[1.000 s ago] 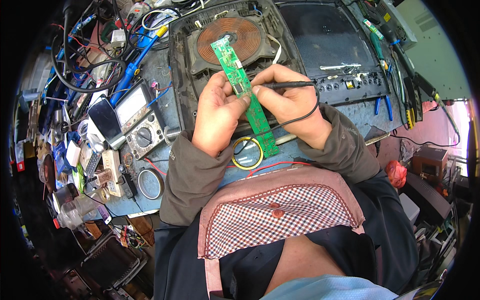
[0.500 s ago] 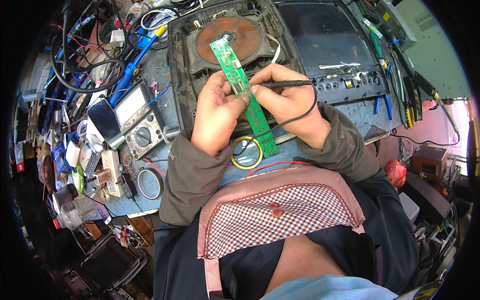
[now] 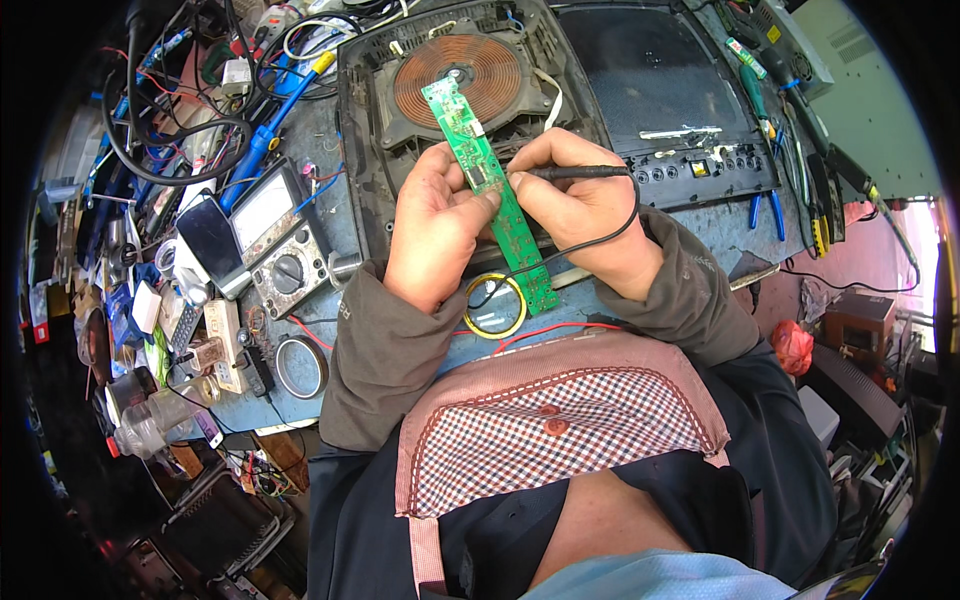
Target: The person inspects a green circuit board using a multimeter and a magnifying glass, then wipes the board with a cloth. The person handles the board and tools throughout the clip.
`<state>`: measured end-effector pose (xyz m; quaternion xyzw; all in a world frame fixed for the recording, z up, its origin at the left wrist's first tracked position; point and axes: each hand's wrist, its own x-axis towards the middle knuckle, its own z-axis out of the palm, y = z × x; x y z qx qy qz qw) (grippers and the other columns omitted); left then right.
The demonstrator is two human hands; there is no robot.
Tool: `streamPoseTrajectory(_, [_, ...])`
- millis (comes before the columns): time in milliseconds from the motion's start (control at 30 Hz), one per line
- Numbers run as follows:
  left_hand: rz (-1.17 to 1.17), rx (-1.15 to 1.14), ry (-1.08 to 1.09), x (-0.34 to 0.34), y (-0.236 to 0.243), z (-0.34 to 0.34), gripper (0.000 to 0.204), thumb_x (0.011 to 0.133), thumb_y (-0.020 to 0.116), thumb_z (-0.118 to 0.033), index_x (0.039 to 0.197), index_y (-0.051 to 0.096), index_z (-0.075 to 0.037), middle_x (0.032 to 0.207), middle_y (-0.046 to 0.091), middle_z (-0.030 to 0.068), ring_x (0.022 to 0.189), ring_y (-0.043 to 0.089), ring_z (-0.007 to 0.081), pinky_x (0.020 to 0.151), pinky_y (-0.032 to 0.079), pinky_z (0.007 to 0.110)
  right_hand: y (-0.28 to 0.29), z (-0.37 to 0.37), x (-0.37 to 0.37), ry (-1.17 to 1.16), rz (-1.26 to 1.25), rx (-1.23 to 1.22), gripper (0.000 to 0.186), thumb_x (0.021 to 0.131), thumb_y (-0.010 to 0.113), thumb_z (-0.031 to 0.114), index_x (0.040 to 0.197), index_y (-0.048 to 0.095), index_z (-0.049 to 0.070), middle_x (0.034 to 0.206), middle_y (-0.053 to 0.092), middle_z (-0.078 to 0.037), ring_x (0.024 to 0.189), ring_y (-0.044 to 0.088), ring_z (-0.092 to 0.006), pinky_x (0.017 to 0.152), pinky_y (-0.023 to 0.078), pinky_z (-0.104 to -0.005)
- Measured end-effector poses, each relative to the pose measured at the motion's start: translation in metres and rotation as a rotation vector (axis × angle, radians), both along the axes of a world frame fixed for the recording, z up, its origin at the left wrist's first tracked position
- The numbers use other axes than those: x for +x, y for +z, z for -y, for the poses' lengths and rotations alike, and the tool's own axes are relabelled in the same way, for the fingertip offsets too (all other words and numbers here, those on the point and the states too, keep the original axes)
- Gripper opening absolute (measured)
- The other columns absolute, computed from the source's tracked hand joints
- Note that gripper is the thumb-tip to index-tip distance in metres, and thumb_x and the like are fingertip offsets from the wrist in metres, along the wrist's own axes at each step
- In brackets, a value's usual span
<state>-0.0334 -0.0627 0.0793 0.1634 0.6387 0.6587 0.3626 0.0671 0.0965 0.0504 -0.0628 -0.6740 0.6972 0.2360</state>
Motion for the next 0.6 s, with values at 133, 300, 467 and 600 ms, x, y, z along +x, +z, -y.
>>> streamPoseTrajectory(133, [0.002, 0.01, 0.015, 0.0015, 0.0008, -0.0014, 0.049, 0.099, 0.063, 0.01, 0.146, 0.05, 0.005, 0.121, 0.074, 0.0105, 0.095, 0.073, 0.0136, 0.077, 0.059, 0.025, 0.0025, -0.0002, 0.0009, 0.002, -0.005, 0.035, 0.011, 0.093, 0.071, 0.004, 0.097, 0.071, -0.005, 0.089, 0.074, -0.011, 0.078, 0.069, -0.0136, 0.067, 0.056, -0.0312])
streamPoseTrajectory(300, [0.033, 0.008, 0.02, 0.001, 0.002, -0.0024, 0.051, 0.097, 0.061, 0.013, 0.146, 0.049, 0.005, 0.12, 0.072, 0.0111, 0.086, 0.071, 0.0091, 0.073, 0.056, 0.023, 0.0018, -0.0004, 0.0023, 0.013, 0.017, 0.012, 0.011, 0.092, 0.071, 0.005, 0.097, 0.072, -0.005, 0.089, 0.074, -0.012, 0.079, 0.069, -0.0142, 0.067, 0.056, -0.0315])
streamPoseTrajectory(467, [0.028, 0.011, 0.019, 0.0006, 0.0007, -0.0023, 0.049, 0.098, 0.062, 0.011, 0.145, 0.05, 0.005, 0.121, 0.073, 0.0111, 0.092, 0.073, 0.0124, 0.076, 0.058, 0.024, 0.002, -0.0011, 0.0017, 0.011, 0.023, 0.037, 0.012, 0.092, 0.071, 0.005, 0.098, 0.072, -0.005, 0.089, 0.073, -0.013, 0.08, 0.07, -0.0156, 0.069, 0.056, -0.0316])
streamPoseTrajectory(600, [0.043, 0.026, 0.032, 0.001, 0.0014, -0.0033, 0.049, 0.097, 0.062, 0.013, 0.144, 0.049, 0.005, 0.12, 0.072, 0.0117, 0.09, 0.072, 0.0118, 0.075, 0.057, 0.024, 0.0009, 0.0014, -0.0001, -0.013, -0.008, 0.031, 0.011, 0.092, 0.071, 0.006, 0.097, 0.071, -0.004, 0.089, 0.073, -0.013, 0.079, 0.069, -0.0172, 0.069, 0.056, -0.0326])
